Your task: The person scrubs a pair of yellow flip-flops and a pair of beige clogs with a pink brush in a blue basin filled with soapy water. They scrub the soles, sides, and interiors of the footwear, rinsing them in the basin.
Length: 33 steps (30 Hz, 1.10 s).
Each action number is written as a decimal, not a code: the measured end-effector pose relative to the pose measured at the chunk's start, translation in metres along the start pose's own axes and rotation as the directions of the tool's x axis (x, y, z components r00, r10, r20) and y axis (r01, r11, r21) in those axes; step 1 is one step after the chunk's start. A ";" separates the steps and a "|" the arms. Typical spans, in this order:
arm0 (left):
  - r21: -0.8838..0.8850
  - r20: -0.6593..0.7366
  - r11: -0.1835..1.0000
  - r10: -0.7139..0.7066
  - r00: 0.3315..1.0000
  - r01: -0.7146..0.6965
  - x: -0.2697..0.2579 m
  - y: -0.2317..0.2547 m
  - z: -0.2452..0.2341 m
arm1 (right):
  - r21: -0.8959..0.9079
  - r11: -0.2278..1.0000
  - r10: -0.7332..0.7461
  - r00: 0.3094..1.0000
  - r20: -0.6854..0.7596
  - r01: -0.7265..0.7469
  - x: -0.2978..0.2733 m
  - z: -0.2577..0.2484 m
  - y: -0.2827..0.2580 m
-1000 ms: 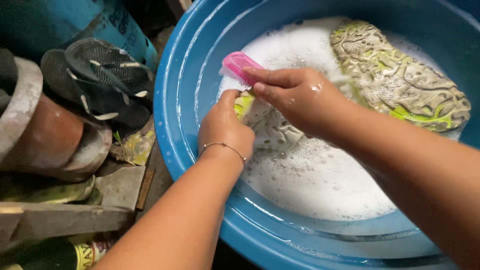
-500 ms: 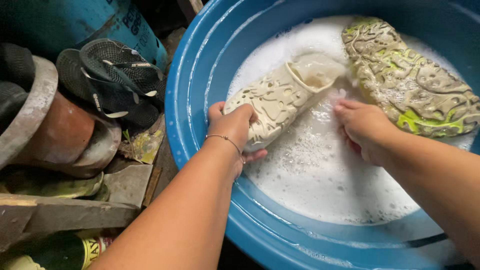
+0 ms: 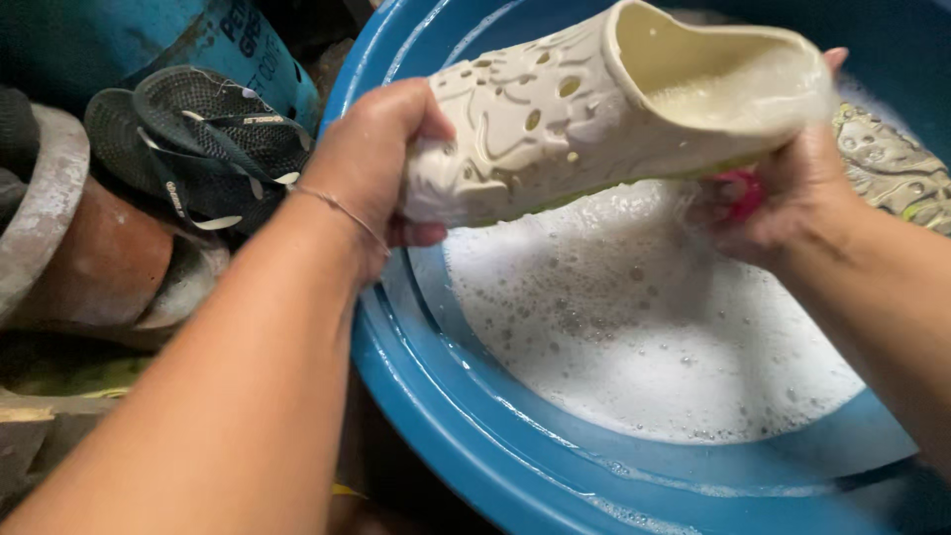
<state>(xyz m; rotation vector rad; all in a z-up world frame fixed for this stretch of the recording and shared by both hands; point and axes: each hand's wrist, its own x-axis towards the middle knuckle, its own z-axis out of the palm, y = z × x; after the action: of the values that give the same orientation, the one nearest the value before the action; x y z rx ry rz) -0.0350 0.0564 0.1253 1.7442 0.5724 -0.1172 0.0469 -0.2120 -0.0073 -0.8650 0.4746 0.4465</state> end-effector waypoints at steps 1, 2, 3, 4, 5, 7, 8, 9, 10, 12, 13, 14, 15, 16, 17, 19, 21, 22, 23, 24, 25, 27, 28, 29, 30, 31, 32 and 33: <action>0.038 -0.012 0.999 -0.003 1.000 0.003 0.007 -0.001 -0.008 | 0.012 1.000 -0.018 0.996 0.082 0.017 -0.001 -0.002 -0.005; 0.077 -0.024 0.997 -0.005 1.000 0.007 0.014 -0.006 -0.015 | 0.025 0.999 -0.035 0.986 0.163 0.032 0.000 -0.005 -0.009; -0.005 -0.104 1.000 -0.006 0.995 0.005 0.021 -0.014 -0.019 | -0.088 0.996 0.004 0.985 0.170 0.012 0.002 -0.010 -0.013; -0.087 -0.184 0.996 -0.012 0.983 -0.004 0.027 -0.024 -0.019 | -0.200 0.980 0.043 0.984 0.173 -0.008 0.006 -0.014 -0.016; -0.170 -0.261 0.985 -0.026 0.965 -0.020 0.033 -0.032 -0.019 | -0.311 0.950 0.083 0.982 0.172 -0.026 0.011 -0.018 -0.018; -0.336 -0.289 0.916 0.122 0.950 -0.220 0.041 -0.044 -0.002 | -0.387 0.921 0.112 0.979 0.173 -0.037 0.019 -0.025 -0.014; -0.414 -0.311 0.856 0.188 0.931 -0.311 0.042 -0.049 0.011 | -0.425 0.904 0.127 0.977 0.170 -0.043 0.020 -0.027 -0.011; -0.408 -0.321 0.854 0.196 0.927 -0.322 0.041 -0.053 0.026 | -0.390 0.914 0.191 0.966 0.176 -0.109 0.020 -0.027 -0.002; -0.402 -0.331 0.853 0.204 0.921 -0.333 0.038 -0.056 0.042 | -0.355 0.918 0.253 0.950 0.183 -0.176 0.015 -0.027 0.007; -0.458 -0.273 0.844 0.165 0.948 -0.279 0.031 -0.063 0.069 | -0.341 0.892 0.355 0.926 0.126 -0.295 0.001 -0.020 0.031; -0.514 -0.193 0.831 0.131 0.972 -0.214 0.029 -0.066 0.082 | -0.283 0.893 0.399 0.907 0.136 -0.351 -0.006 -0.017 0.040; -0.562 -0.110 0.814 0.103 0.989 -0.147 0.028 -0.071 0.093 | -0.223 0.887 0.442 0.885 0.148 -0.405 -0.011 -0.013 0.046; -0.546 -0.048 0.837 0.017 0.999 -0.041 0.030 -0.076 0.100 | -0.292 0.879 0.434 0.887 0.161 -0.377 -0.015 -0.013 0.046; -0.521 0.011 0.851 -0.070 0.997 0.065 0.035 -0.081 0.100 | -0.360 0.866 0.428 0.887 0.172 -0.348 -0.020 -0.015 0.045; -0.485 0.059 0.857 -0.164 0.985 0.171 0.039 -0.089 0.097 | -0.426 0.844 0.434 0.881 0.187 -0.325 -0.024 -0.016 0.044; -0.432 0.093 0.856 -0.271 0.958 0.284 0.051 -0.096 0.089 | -0.472 0.820 0.399 0.915 0.063 -0.325 -0.032 -0.018 0.041; -0.405 0.076 0.838 -0.368 0.927 0.366 0.058 -0.100 0.085 | -0.493 0.803 0.356 0.933 -0.052 -0.334 -0.035 -0.017 0.038; -0.404 0.048 0.825 -0.413 0.909 0.396 0.060 -0.101 0.087 | -0.487 0.804 0.332 0.937 -0.111 -0.342 -0.036 -0.016 0.037; -0.398 0.021 0.811 -0.459 0.888 0.428 0.061 -0.103 0.091 | -0.475 0.806 0.309 0.936 -0.170 -0.353 -0.037 -0.016 0.039; -0.425 0.071 0.792 -0.455 0.888 0.439 0.063 -0.104 0.096 | -0.519 0.792 0.288 0.947 -0.144 -0.321 -0.038 -0.015 0.041; -0.451 0.122 0.766 -0.455 0.882 0.458 0.063 -0.108 0.103 | -0.562 0.773 0.274 0.954 -0.123 -0.294 -0.040 -0.013 0.045; -0.521 0.288 0.702 -0.390 0.874 0.485 0.065 -0.114 0.109 | -0.640 0.724 0.271 0.959 -0.080 -0.258 -0.047 -0.011 0.047; -0.562 0.394 0.661 -0.314 0.864 0.497 0.067 -0.117 0.110 | -0.675 0.694 0.284 0.957 -0.061 -0.249 -0.051 -0.010 0.047; -0.598 0.489 0.621 -0.218 0.845 0.507 0.072 -0.115 0.110 | -0.709 0.667 0.288 0.957 -0.038 -0.229 -0.055 -0.008 0.043; -0.603 0.515 0.606 -0.201 0.833 0.519 0.075 -0.114 0.111 | -0.707 0.677 0.257 0.966 -0.035 -0.205 -0.059 -0.006 0.037; -0.607 0.532 0.594 -0.190 0.825 0.528 0.077 -0.113 0.107 | -0.703 0.687 0.233 0.972 -0.025 -0.183 -0.063 -0.003 0.036; -0.611 0.548 0.581 -0.179 0.817 0.537 0.078 -0.113 0.105 | -0.699 0.697 0.209 0.978 -0.015 -0.160 -0.067 -0.001 0.035; -0.620 0.562 0.554 -0.180 0.807 0.556 0.077 -0.113 0.105 | -0.717 0.673 0.163 0.982 -0.100 -0.185 -0.070 0.000 0.035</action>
<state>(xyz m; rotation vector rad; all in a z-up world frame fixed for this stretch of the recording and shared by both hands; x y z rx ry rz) 0.0064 -0.0024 -0.0314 0.6754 0.5414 -0.4976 -0.0287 -0.2042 0.0107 -1.6121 0.4035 0.8327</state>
